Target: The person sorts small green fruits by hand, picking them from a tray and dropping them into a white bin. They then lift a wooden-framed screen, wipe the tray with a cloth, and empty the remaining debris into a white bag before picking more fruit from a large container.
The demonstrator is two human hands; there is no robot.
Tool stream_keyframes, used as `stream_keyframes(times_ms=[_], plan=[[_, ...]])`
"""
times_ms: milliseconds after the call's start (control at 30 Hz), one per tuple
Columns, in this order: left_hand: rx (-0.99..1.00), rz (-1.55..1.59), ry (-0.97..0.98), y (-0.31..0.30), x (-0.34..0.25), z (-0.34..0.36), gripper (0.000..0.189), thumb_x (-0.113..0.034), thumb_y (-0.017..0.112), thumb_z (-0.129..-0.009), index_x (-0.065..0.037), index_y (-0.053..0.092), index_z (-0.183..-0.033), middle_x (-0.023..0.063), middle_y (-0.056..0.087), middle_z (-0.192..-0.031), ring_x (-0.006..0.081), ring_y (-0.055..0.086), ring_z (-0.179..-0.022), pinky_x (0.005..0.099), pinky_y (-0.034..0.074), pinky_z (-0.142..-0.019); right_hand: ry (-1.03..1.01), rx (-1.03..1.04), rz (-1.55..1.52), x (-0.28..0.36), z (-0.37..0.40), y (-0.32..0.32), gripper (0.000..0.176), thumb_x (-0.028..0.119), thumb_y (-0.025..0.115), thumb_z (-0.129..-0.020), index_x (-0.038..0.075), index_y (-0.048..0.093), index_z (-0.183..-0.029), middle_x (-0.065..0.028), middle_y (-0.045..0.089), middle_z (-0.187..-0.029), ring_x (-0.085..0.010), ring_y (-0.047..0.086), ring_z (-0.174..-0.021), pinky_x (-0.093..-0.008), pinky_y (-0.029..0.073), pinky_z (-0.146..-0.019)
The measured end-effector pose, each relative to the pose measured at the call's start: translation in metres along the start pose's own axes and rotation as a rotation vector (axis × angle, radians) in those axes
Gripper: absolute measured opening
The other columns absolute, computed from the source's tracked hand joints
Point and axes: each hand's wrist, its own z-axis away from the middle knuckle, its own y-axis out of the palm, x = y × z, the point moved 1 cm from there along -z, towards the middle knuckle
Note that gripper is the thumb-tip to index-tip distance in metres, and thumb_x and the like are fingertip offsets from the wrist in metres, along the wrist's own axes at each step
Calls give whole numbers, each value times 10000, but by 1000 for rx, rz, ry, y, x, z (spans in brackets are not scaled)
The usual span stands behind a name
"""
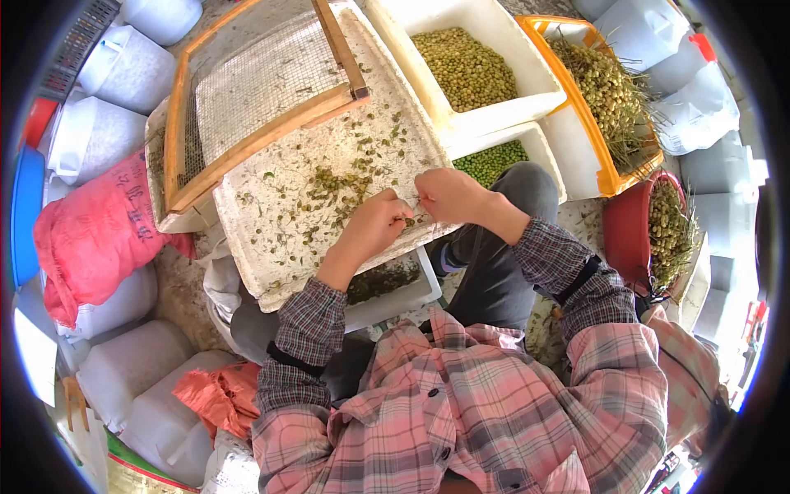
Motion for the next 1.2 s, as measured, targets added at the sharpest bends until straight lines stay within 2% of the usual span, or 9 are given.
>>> stream_keyframes(times_ms=[167,233,400,633,667,767,900,1100,1200], plan=[[143,-199,97,5,-2,-14,112,-82,605,-784,-66,673,-873,96,566,-827,281,590,-790,388,488,-697,11,-134,-244,-16,2,-24,120,-11,506,-737,23,574,-830,-173,582,-730,-344,600,-730,-393,464,-645],[149,-270,81,1,-1,-12,105,-81,596,-785,-67,667,-861,100,563,-853,281,592,-787,393,487,-694,-21,-95,-111,-14,7,-28,113,-9,537,-715,20,570,-819,-170,585,-756,-341,601,-755,-418,468,-671],[-95,-278,-30,-15,5,6,104,-34,602,-799,-45,660,-884,114,557,-830,271,598,-770,376,487,-668,-147,-23,267,-6,17,-6,136,27,622,-686,40,601,-820,-137,597,-824,-321,624,-818,-437,480,-705],[-350,36,-231,-39,28,32,123,-42,643,-820,-8,669,-935,103,564,-855,199,590,-681,298,493,-644,-242,158,364,5,6,-5,182,75,662,-714,38,638,-891,-120,613,-866,-296,638,-833,-409,494,-698],[-309,71,-293,-39,31,36,104,-39,640,-818,-20,674,-915,102,573,-874,195,594,-702,305,496,-659,-216,202,378,6,3,-8,186,80,663,-719,37,641,-898,-122,613,-877,-298,638,-834,-408,496,-701],[-114,70,-198,-34,21,37,124,-37,658,-813,-31,680,-935,72,568,-850,155,574,-715,273,481,-660,-161,294,392,4,-3,-3,184,92,671,-718,26,644,-888,-129,615,-891,-302,640,-836,-409,502,-711],[-65,-14,-65,-20,14,32,87,-51,665,-796,-52,686,-880,91,548,-849,219,570,-751,320,475,-671,-243,151,344,-1,1,-1,157,84,669,-703,1,643,-834,-143,619,-857,-314,642,-818,-418,506,-711],[117,-83,-103,-23,15,30,90,-13,605,-807,-44,667,-864,114,527,-847,282,566,-761,369,463,-675,-231,218,413,-1,1,-1,123,74,650,-701,-9,635,-791,-145,626,-799,-320,643,-788,-404,509,-682],[-13,-30,-121,-29,24,37,75,-18,630,-801,-45,668,-860,99,550,-853,242,578,-741,327,471,-659,-110,205,116,0,-5,-14,97,52,642,-704,-20,608,-760,-131,619,-752,-267,646,-718,-368,515,-649]])
